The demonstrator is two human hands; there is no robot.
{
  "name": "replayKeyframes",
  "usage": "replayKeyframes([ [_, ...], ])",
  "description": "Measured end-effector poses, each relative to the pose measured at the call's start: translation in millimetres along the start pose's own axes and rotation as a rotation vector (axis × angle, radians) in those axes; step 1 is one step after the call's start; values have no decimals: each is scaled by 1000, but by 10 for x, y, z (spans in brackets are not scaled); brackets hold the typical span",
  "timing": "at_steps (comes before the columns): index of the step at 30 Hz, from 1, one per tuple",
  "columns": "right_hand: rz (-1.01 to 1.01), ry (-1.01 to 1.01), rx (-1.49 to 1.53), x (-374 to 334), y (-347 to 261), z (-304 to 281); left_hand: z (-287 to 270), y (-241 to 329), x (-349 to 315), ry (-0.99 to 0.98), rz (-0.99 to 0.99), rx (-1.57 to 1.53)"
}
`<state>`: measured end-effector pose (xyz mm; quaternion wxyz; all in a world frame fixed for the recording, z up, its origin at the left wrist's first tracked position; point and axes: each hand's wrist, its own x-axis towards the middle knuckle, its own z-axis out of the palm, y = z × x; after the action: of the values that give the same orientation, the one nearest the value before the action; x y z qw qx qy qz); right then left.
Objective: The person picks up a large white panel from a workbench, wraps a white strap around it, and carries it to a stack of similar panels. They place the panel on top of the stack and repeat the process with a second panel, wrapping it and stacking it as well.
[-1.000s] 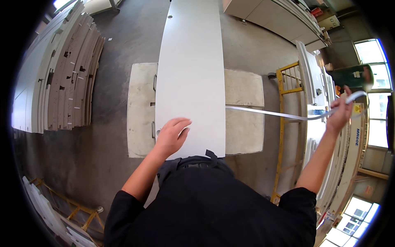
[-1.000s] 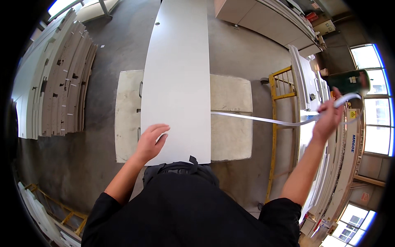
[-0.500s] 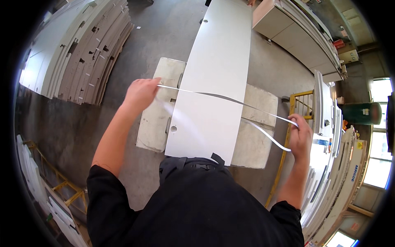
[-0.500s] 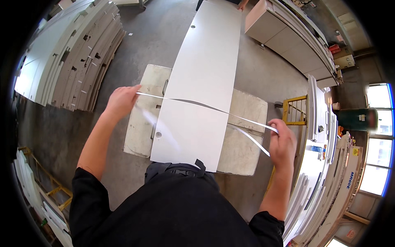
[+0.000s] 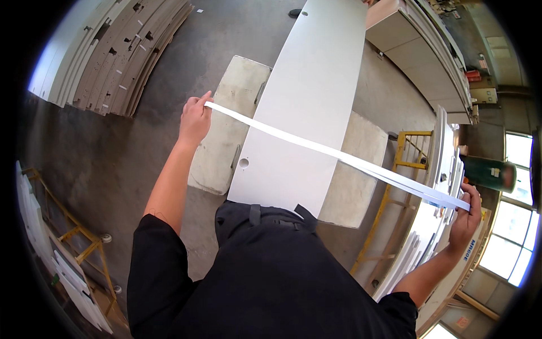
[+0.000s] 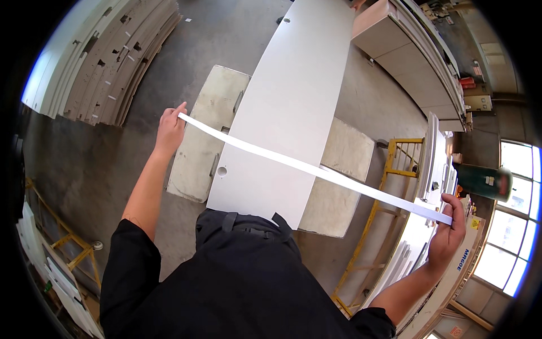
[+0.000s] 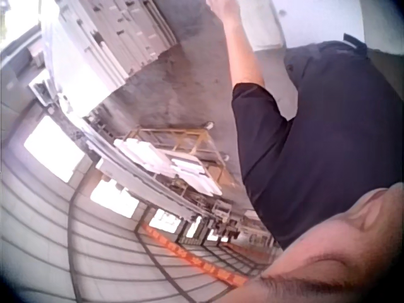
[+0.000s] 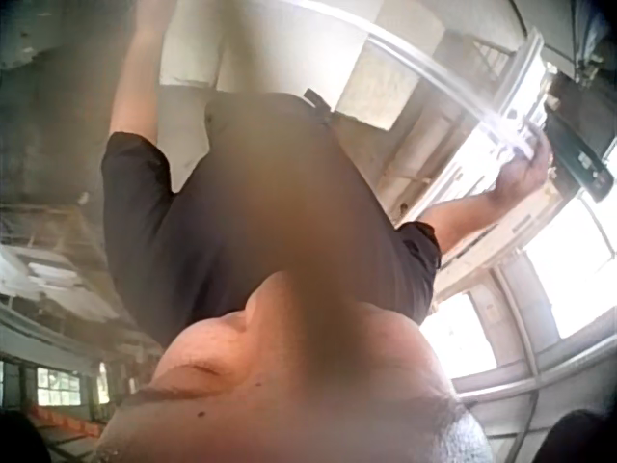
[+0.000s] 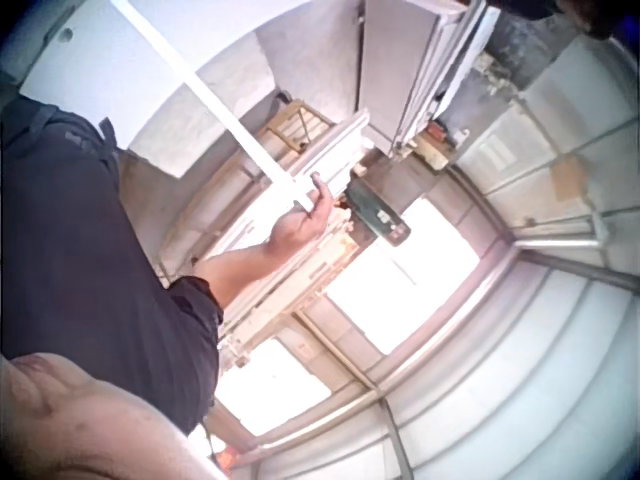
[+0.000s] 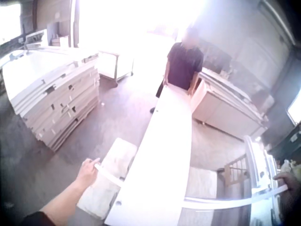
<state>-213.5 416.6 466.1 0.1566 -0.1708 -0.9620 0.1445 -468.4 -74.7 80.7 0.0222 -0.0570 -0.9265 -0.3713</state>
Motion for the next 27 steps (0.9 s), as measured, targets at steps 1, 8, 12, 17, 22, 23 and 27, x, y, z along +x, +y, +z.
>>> replayKeyframes([
  [1, -1, -20, 3, 33, -13, -12, 176, -132, 14, -28, -60, -167],
  [8, 19, -124, -78, 46, -376, 188, 843, -179, -45, -107, -299, -384],
  [12, -22, -131, -121, 22, -554, 291, 902, -177, 67, -116, -192, -95],
  [17, 78, -152, -172, -15, -756, 345, 1132, -321, 105, -220, -256, -153],
  [22, 77, -176, -155, -54, -854, 467, 1504, -303, -68, -175, -294, -310],
  [23, 63, -177, -150, -40, -869, 494, 1535, -248, -71, -206, -340, -310],
  [27, 92, -189, -160, -19, -841, 483, 1665, -251, -80, -229, -418, -281],
])
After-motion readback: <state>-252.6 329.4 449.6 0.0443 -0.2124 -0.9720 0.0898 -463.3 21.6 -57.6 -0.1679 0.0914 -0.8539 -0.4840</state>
